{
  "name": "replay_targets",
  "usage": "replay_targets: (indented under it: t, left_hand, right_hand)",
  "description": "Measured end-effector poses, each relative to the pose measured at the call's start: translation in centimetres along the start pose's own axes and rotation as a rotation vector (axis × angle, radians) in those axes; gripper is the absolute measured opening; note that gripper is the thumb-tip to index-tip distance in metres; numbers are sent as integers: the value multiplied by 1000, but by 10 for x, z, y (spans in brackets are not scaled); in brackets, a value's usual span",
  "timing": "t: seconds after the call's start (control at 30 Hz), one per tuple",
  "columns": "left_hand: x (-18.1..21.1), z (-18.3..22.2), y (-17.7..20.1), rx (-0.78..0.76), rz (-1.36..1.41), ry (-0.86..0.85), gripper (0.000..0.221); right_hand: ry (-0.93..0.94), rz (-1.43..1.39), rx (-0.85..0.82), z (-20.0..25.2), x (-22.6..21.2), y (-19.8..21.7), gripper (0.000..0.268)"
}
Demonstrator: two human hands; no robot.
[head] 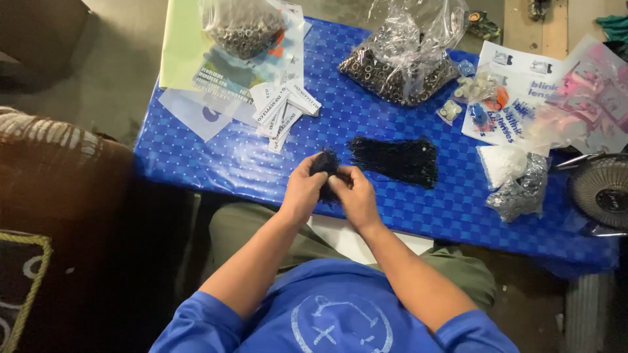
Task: Sorting and grouping small black elastic loops on a table in a production environment
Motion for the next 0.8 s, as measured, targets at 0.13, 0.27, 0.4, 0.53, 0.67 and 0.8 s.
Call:
replay_targets:
  t: [0.13,0.27,0.4,0.53,0.67,0.8]
  left_hand:
    - [-4,2,-5,-28,-19,-8,46]
    - [1,3,9,45,-1,-44,38]
    - [0,-1,18,76,125,-62,27]
    - [2,-10,23,79,174,-118,23]
    - [11,-13,29,91,217,-173,18]
    - [15,-17,23,84,246,-205,24]
  right_hand:
    - [-78,203,42,-19,22,8,26]
    - [-111,62,65,-21,17,15,13]
    - [-137,-222,119,-21,14,29,12]
    - [-158,-388,125,-13,-6,31,12]
    - [-133,-521,125,-14,-17,31,11]
    - [-93,-492,55,-8,-28,22,15]
Point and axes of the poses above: each hand's wrist, its own z-axis away from the middle knuckle, its own y-axis out of the back of the hand, x = y × z, the point moved 6 cm from there along -z, towards the middle knuckle, and after that the axes turned 4 degrees about -z, right-handed, at the moved point
